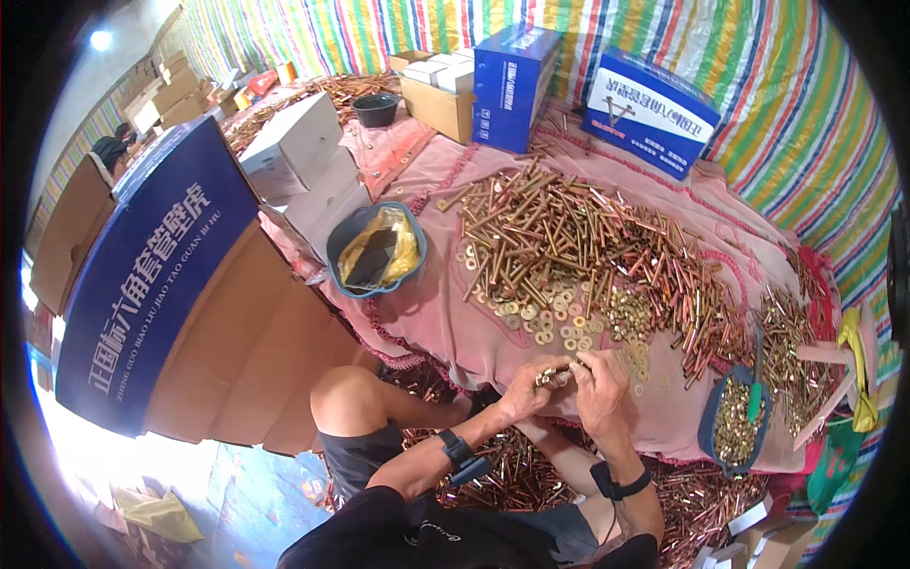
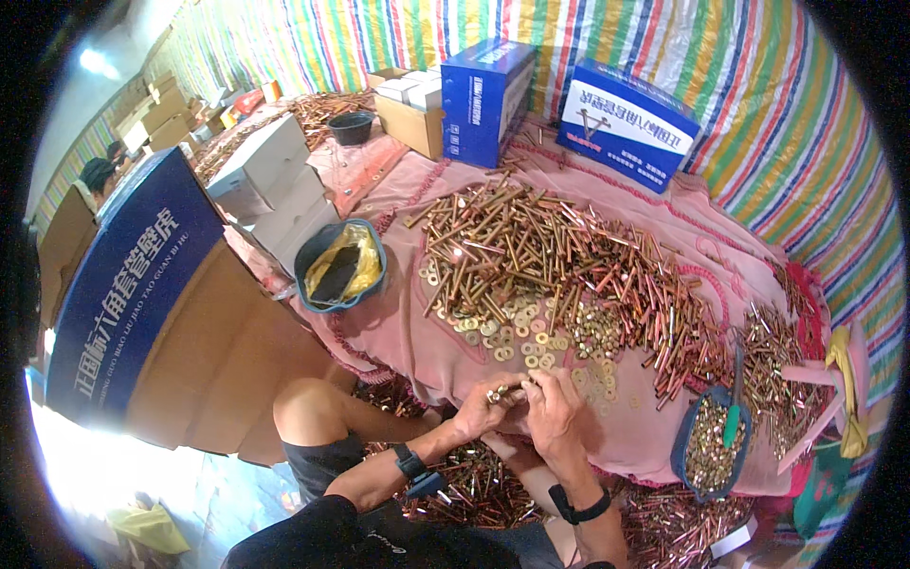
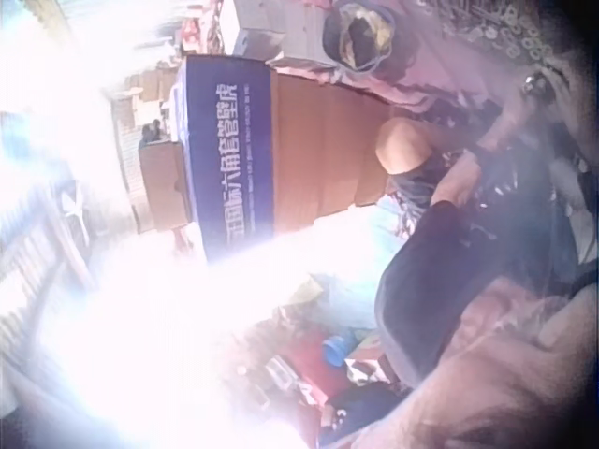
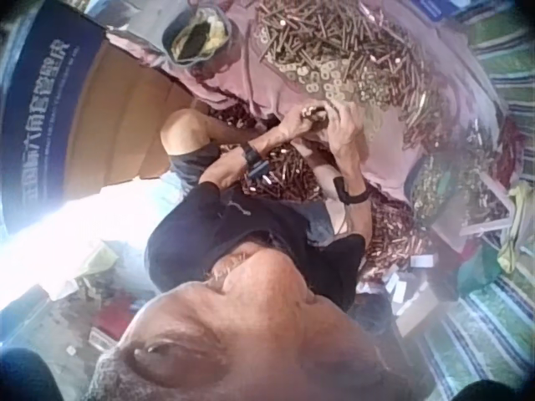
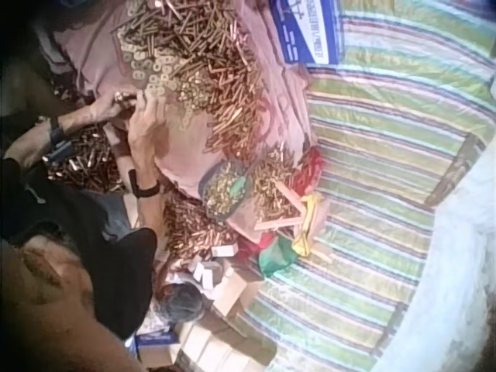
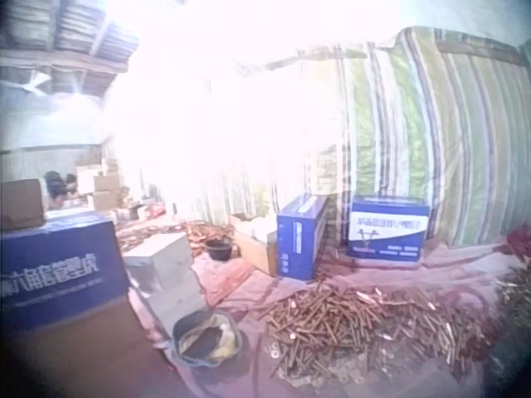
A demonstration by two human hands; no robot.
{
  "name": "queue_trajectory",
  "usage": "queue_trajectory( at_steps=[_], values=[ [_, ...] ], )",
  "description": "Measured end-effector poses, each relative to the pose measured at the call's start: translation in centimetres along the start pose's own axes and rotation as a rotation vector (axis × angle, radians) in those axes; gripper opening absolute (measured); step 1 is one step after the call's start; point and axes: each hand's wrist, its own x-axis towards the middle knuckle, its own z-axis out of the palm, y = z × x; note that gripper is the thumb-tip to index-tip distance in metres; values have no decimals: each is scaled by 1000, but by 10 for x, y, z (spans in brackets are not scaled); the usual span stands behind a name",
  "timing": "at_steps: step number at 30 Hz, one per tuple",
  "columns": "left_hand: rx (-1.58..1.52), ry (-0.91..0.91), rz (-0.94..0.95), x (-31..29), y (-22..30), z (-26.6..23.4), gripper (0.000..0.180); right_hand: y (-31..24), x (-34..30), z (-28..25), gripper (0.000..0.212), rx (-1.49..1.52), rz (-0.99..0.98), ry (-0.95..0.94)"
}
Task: The person is assembling hardware by putting washers onto bolts.
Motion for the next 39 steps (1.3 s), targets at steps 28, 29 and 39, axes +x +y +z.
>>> queue_trajectory(
  at_steps=[28,29,39],
  values=[
    [25,-66,16,-13,-20,1,53,24,-11,-4,32,108,305,-193],
    [-6,-53,-25,-15,-24,6,52,22,-7,-8,32,113,285,-184],
    [-86,-82,45,-10,-28,1,51,7,8,-20,18,176,430,-362]
  ],
)
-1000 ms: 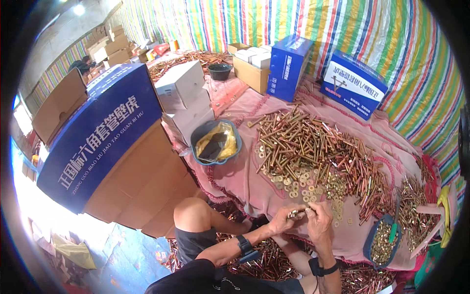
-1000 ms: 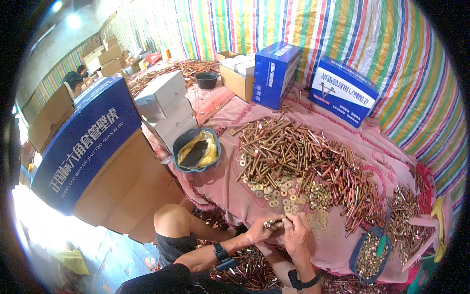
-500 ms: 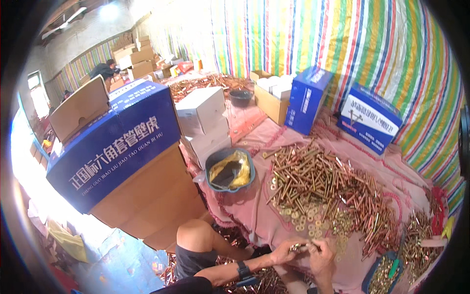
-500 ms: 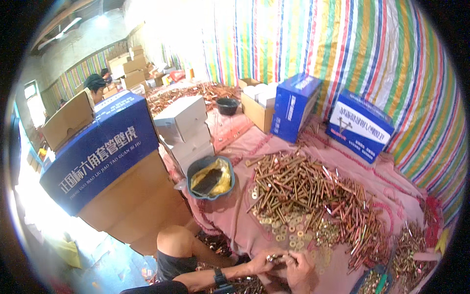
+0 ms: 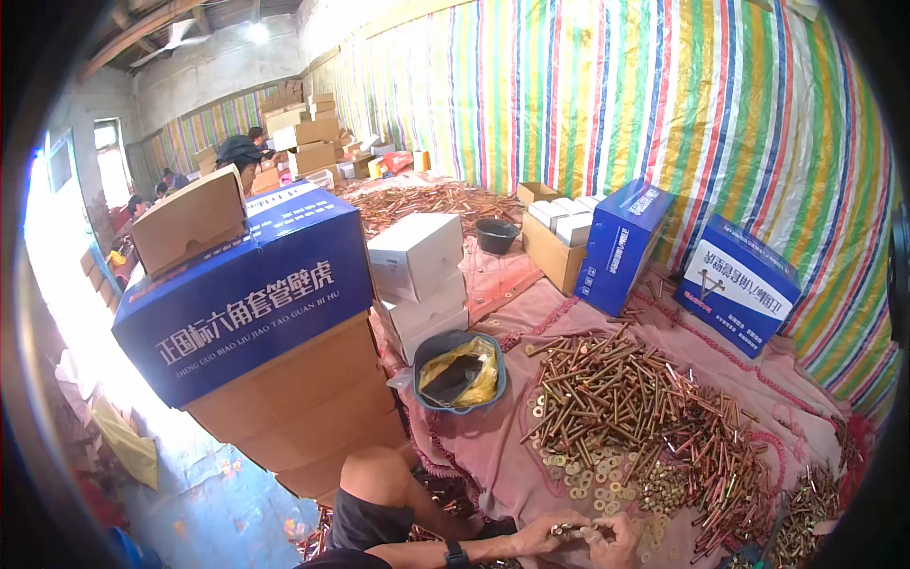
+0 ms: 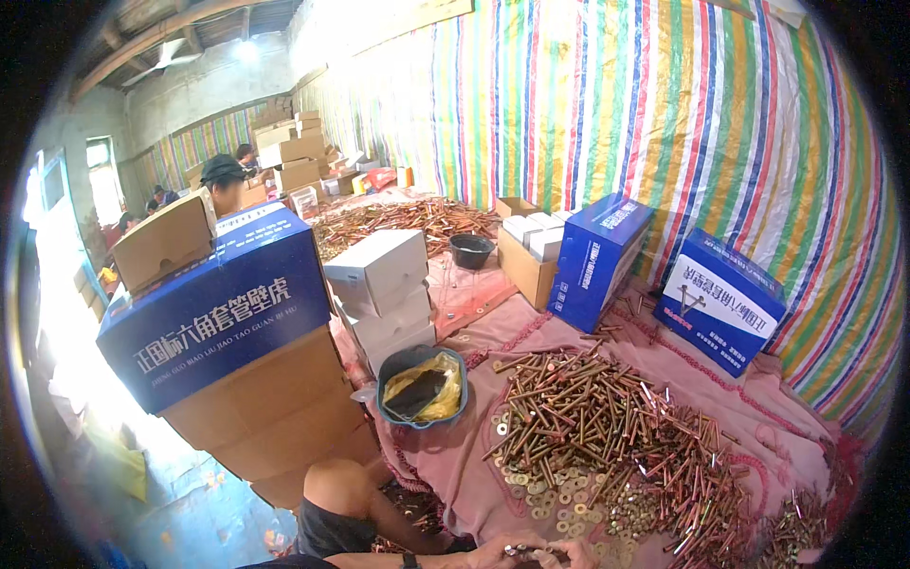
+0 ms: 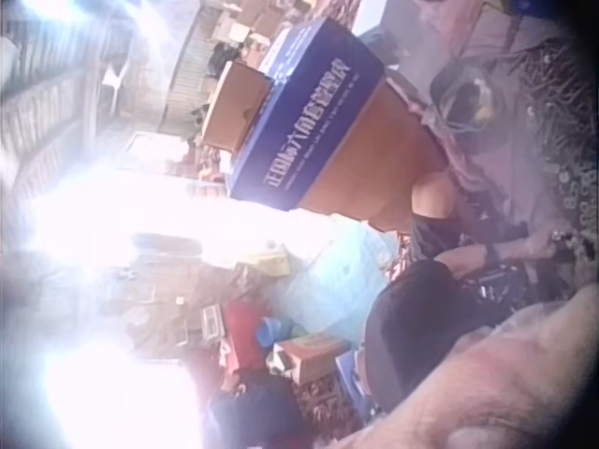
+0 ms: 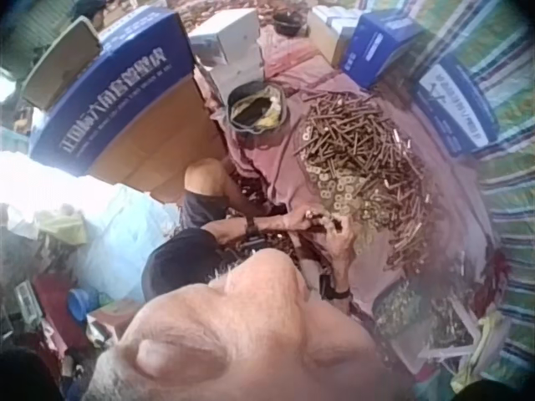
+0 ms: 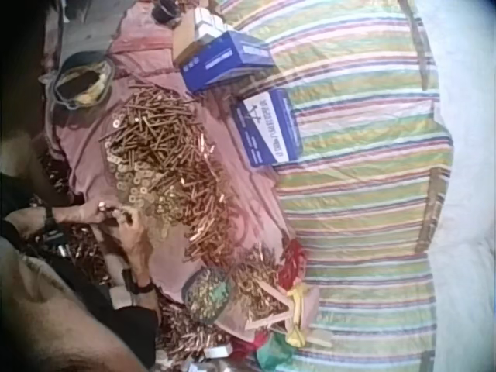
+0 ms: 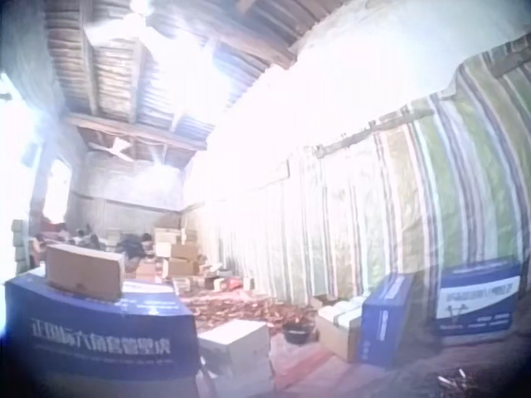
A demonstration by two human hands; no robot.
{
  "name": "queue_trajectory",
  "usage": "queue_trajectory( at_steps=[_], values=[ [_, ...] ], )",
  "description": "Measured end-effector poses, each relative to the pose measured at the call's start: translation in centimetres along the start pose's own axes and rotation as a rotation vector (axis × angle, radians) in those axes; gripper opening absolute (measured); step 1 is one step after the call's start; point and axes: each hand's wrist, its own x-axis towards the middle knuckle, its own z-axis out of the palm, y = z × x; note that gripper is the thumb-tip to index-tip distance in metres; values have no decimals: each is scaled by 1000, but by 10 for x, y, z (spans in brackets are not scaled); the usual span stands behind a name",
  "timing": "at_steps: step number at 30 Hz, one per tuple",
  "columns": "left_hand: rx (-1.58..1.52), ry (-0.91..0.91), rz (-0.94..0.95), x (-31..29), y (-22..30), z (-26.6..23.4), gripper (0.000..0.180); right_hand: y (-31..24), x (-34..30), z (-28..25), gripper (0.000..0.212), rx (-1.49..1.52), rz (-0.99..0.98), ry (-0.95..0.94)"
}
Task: The person is assembling hardware by putting washers onto bolts.
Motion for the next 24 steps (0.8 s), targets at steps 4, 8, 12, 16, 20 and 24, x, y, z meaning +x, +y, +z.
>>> queue_trajectory(
  at_steps=[4,8,12,16,20,24],
  values=[
    [-17,-39,-134,-1,5,1,55,-1,3,-5,14,99,-237,-7],
    [141,92,-57,-3,24,1,31,-6,5,-11,14,19,-383,-56],
    [134,48,-135,-1,34,1,36,-13,-4,-7,12,47,-288,38],
    [109,154,-19,-2,15,8,38,-17,-6,4,22,56,-50,158],
    [37,74,-144,5,43,0,35,4,-2,13,26,72,-122,174],
    [21,44,-165,6,45,-1,34,31,2,22,29,70,-168,208]
  ],
)
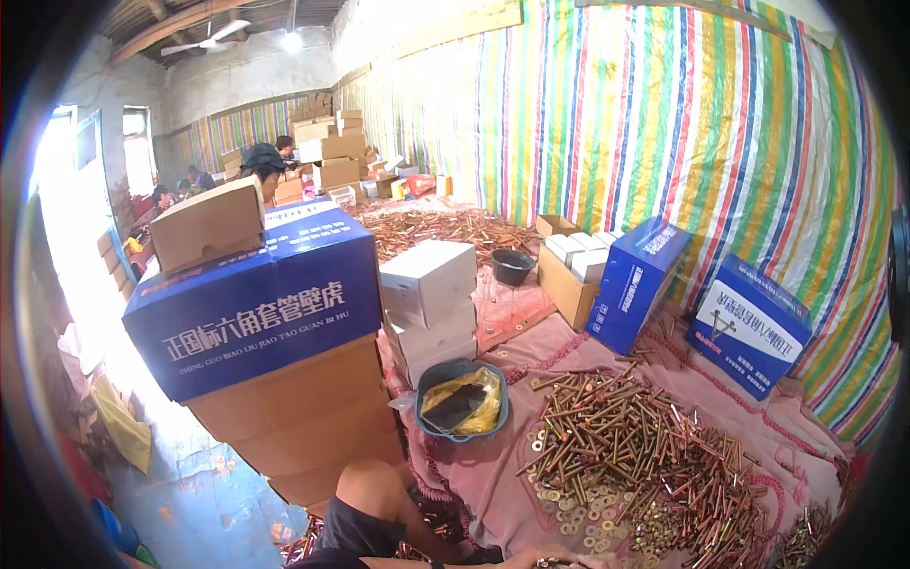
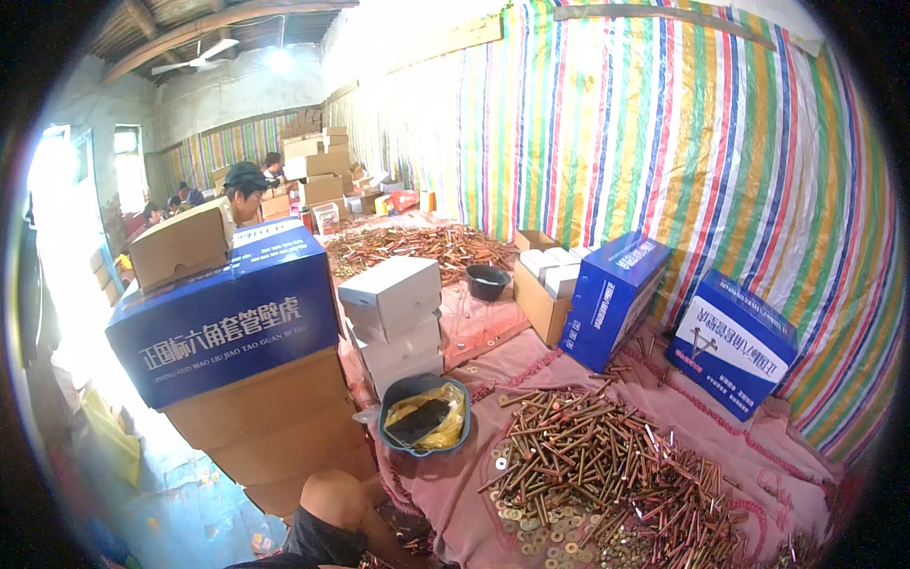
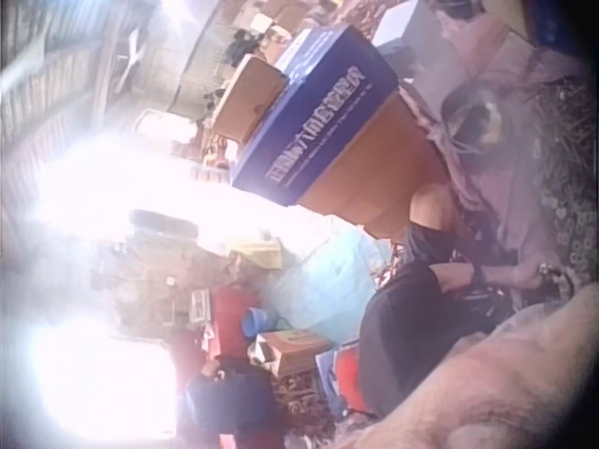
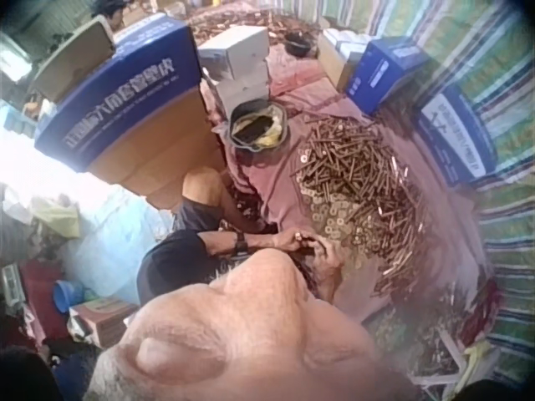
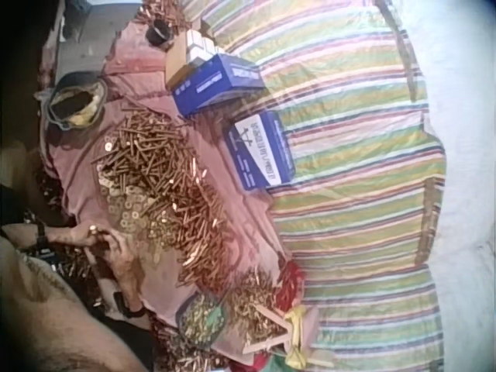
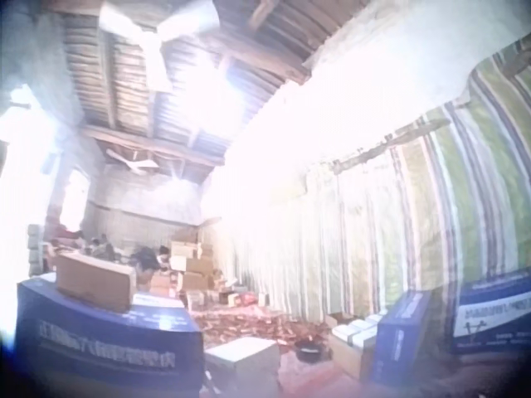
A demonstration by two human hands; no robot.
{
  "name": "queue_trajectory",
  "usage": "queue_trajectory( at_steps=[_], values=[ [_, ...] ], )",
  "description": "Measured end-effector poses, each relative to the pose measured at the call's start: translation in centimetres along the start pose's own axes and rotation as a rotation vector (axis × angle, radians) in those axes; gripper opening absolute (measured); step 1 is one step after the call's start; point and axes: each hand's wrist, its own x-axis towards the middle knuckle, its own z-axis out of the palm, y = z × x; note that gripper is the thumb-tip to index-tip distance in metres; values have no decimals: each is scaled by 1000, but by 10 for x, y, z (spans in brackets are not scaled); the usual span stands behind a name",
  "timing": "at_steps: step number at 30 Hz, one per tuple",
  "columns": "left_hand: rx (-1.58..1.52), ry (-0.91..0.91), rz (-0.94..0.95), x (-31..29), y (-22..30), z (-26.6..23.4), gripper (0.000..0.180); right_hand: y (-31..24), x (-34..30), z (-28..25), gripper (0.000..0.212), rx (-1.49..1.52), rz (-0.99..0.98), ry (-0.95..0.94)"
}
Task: The person is assembling hardware by putting washers onto bolts.
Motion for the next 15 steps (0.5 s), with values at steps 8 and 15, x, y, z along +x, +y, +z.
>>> queue_trajectory(
  at_steps=[8,15],
  values=[
    [-41,28,22,-5,0,7,36,20,-5,1,32,10,-59,-5],
    [43,-18,155,-9,-63,8,54,-24,-12,-9,30,-2,37,-37]
  ],
)
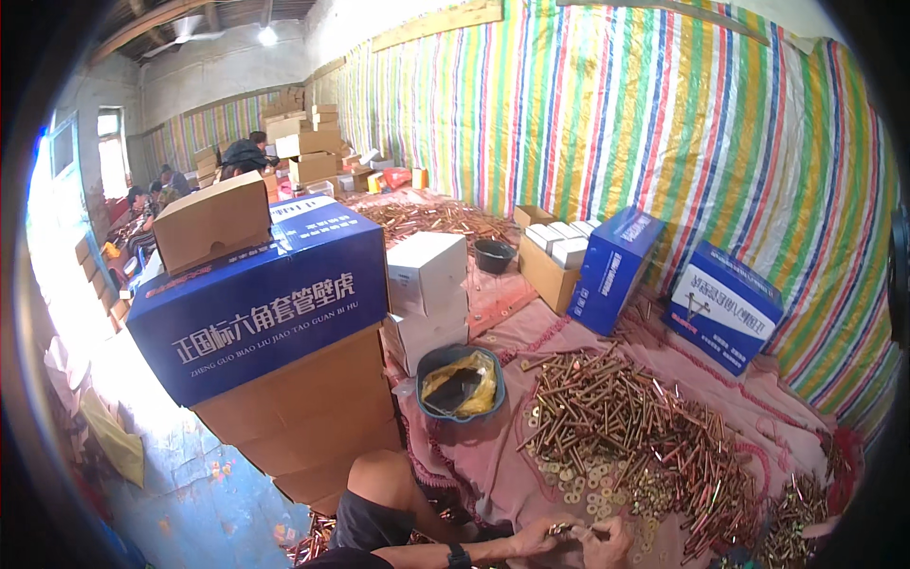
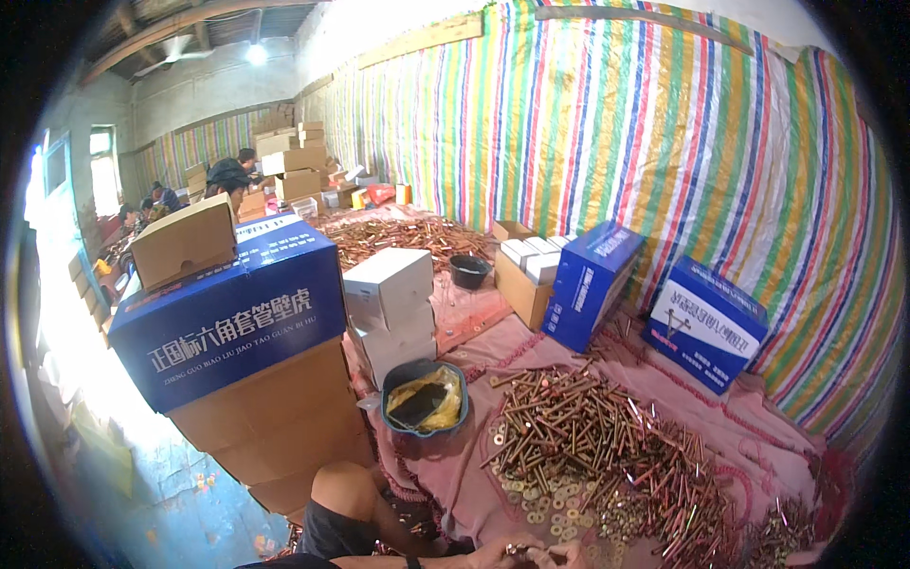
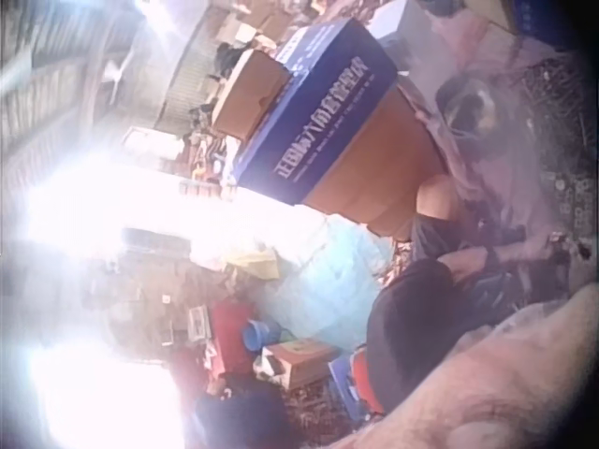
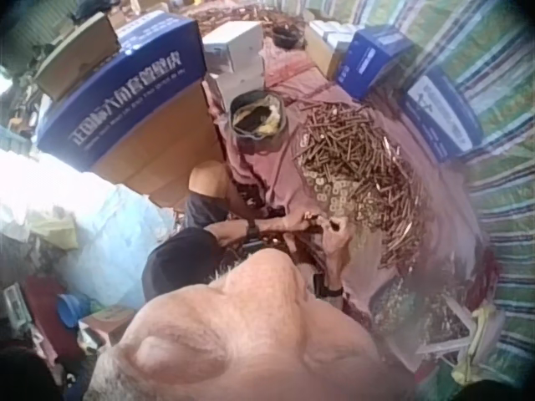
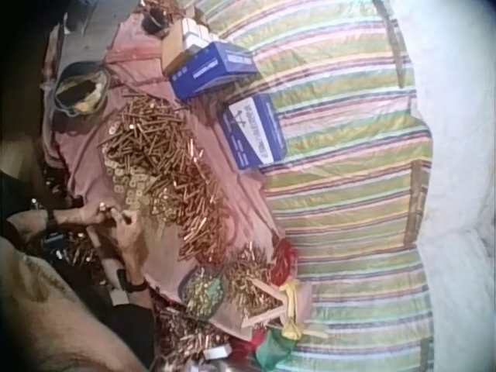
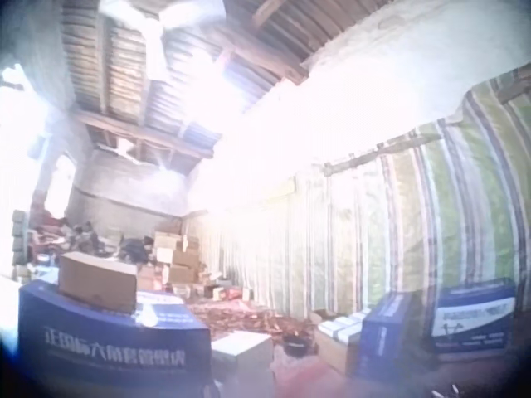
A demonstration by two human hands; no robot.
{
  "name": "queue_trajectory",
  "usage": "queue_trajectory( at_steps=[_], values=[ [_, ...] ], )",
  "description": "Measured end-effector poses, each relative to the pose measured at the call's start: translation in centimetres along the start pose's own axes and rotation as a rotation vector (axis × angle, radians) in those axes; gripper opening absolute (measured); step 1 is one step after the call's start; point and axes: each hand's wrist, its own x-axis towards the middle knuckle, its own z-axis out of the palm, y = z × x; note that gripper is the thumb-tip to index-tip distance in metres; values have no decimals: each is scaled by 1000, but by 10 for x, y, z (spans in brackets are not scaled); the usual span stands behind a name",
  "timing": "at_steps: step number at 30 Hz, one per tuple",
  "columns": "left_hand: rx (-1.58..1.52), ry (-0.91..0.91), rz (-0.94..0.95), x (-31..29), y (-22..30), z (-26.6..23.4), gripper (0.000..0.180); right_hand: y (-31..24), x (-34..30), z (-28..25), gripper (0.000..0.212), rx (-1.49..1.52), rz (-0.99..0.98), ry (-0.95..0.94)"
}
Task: The person is assembling hardware by putting washers onto bolts.
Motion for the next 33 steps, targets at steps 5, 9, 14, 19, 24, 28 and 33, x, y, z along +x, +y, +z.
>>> queue_trajectory(
  at_steps=[5,9,14,19,24,28,33],
  values=[
    [0,31,120,8,13,-7,54,2,5,5,22,-83,-120,17],
    [-60,54,-186,19,44,-14,42,14,17,16,28,-67,-93,84],
    [-78,86,-217,15,43,-11,27,19,11,19,24,23,-118,68],
    [-232,116,-428,22,64,-1,21,32,-3,11,17,-5,-74,188],
    [-281,274,-376,35,63,-10,27,55,-21,2,20,371,179,198],
    [-173,300,-376,37,66,-3,40,43,-33,4,21,519,363,-107],
    [-49,186,-239,27,61,8,40,56,-39,0,30,68,255,-430]
  ],
)
